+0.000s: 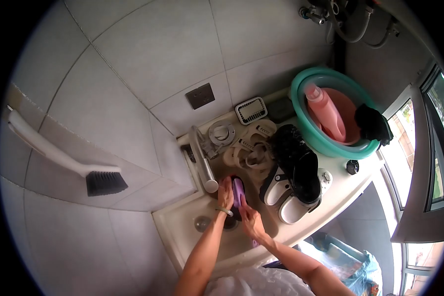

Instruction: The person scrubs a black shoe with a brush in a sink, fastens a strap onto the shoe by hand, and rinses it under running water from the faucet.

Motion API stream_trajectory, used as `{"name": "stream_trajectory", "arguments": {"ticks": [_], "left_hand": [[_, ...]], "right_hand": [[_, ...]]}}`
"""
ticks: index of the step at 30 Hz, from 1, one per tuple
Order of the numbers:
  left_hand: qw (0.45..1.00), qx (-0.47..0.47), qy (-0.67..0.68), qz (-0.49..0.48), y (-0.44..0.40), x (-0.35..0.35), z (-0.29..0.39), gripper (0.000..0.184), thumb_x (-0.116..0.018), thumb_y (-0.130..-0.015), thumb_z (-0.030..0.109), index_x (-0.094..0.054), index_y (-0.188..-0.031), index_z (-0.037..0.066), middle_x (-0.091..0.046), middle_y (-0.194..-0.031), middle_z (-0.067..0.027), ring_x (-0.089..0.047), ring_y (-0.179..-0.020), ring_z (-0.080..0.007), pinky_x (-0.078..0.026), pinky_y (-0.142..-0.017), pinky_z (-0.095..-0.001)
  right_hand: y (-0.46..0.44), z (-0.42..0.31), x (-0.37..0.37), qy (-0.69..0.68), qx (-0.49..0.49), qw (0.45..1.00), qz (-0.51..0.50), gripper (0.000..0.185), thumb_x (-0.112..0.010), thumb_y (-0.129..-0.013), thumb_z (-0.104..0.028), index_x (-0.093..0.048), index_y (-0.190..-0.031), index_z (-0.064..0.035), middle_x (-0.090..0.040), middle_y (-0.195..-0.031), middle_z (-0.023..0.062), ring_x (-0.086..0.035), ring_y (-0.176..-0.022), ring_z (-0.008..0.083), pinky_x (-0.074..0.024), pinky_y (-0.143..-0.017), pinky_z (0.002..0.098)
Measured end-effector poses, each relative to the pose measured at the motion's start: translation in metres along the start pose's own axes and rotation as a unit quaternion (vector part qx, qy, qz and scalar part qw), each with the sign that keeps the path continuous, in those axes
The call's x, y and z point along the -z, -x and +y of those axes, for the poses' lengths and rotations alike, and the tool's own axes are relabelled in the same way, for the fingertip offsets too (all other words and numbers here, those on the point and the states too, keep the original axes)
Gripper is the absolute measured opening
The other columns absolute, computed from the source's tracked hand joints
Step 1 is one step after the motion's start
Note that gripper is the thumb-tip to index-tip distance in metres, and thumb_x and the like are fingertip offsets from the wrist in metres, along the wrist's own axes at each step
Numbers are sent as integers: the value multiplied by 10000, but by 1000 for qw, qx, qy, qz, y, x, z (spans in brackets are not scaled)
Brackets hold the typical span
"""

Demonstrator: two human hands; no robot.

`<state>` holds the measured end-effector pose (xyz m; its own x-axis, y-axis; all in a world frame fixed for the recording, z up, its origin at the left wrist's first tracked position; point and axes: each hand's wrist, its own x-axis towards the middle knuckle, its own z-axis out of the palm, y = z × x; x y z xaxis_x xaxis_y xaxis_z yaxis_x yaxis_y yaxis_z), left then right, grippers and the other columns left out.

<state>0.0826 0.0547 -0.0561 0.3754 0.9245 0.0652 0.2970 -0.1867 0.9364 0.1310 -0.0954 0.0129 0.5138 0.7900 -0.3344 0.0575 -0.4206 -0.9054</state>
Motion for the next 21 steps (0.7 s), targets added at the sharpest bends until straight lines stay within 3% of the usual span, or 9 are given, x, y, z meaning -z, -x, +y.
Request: {"name": "stream_trajectory", "arguments": {"ticks": [1,4,6,9,11,13,17,18,21], "left_hand": [[999,-46,-22,-5,0,-4,1,378,-377,-1004,274,-583,-1129,-18,-587,-1083,-247,-563,-1010,-397,-425,-891,-427],[995,-50,-86,31,3,-8,-3,359,-366,-1006,242,-595,-1149,6,-598,-1087,-223,-570,-1003,-390,-432,-891,-427],[994,-60,-83,35,1,-2,1,362,-365,-1012,253,-596,-1150,12,-610,-1086,-209,-579,-1010,-366,-436,-891,-415],[994,81,68,-4,-4,9,7,410,-345,-1015,299,-594,-1132,-5,-589,-1136,-187,-564,-1041,-329,-422,-921,-383],[996,32,84,-10,0,5,6,401,-377,-1010,309,-593,-1138,-5,-603,-1133,-177,-569,-1039,-293,-419,-920,-356],[996,65,49,42,4,3,22,401,-398,-1004,318,-593,-1144,-3,-625,-1095,-167,-579,-1023,-281,-421,-920,-345],[994,108,14,12,-11,11,7,381,-404,-1009,303,-591,-1155,5,-619,-1140,-147,-575,-1051,-253,-415,-933,-332],[994,109,13,14,-12,13,5,381,-404,-1009,303,-591,-1155,5,-619,-1140,-147,-575,-1051,-253,-415,-933,-332],[998,7,62,6,-11,9,2,359,-396,-1016,287,-602,-1149,24,-622,-1141,-131,-577,-1044,-243,-412,-937,-326]], "right_hand": [[-14,4,-2,-5,-2,1000,13,407,-464,-966,-258,-468,-1365,-177,-557,-717,268,-581,-661,429,-467,-614,395],[-44,12,-9,23,33,999,26,371,-464,-963,-254,-503,-1317,-150,-571,-756,283,-606,-748,447,-460,-615,443],[-37,14,-14,17,38,999,22,366,-482,-956,-247,-519,-1296,-117,-570,-746,266,-568,-680,404,-468,-632,418],[0,1,-14,11,37,999,17,400,-488,-955,-233,-488,-1343,-133,-538,-679,228,-536,-586,281,-468,-632,388],[-3,-5,-15,11,32,999,28,408,-481,-959,-229,-481,-1359,-147,-534,-656,220,-538,-567,246,-462,-611,383],[-26,6,-20,24,35,999,32,380,-480,-962,-235,-509,-1322,-118,-520,-660,236,-469,-543,229,-449,-579,361],[-12,-10,-23,-13,70,997,40,418,-483,-969,-241,-458,-1375,-143,-497,-655,216,-437,-567,162,-440,-587,330],[0,-15,-20,2,29,1000,6,451,-484,-971,-237,-416,-1408,-152,-494,-660,193,-448,-585,146,-440,-588,324],[-17,-12,-21,-17,49,998,39,444,-489,-968,-236,-437,-1384,-91,-524,-686,216,-465,-607,138,-449,-608,328]]}}
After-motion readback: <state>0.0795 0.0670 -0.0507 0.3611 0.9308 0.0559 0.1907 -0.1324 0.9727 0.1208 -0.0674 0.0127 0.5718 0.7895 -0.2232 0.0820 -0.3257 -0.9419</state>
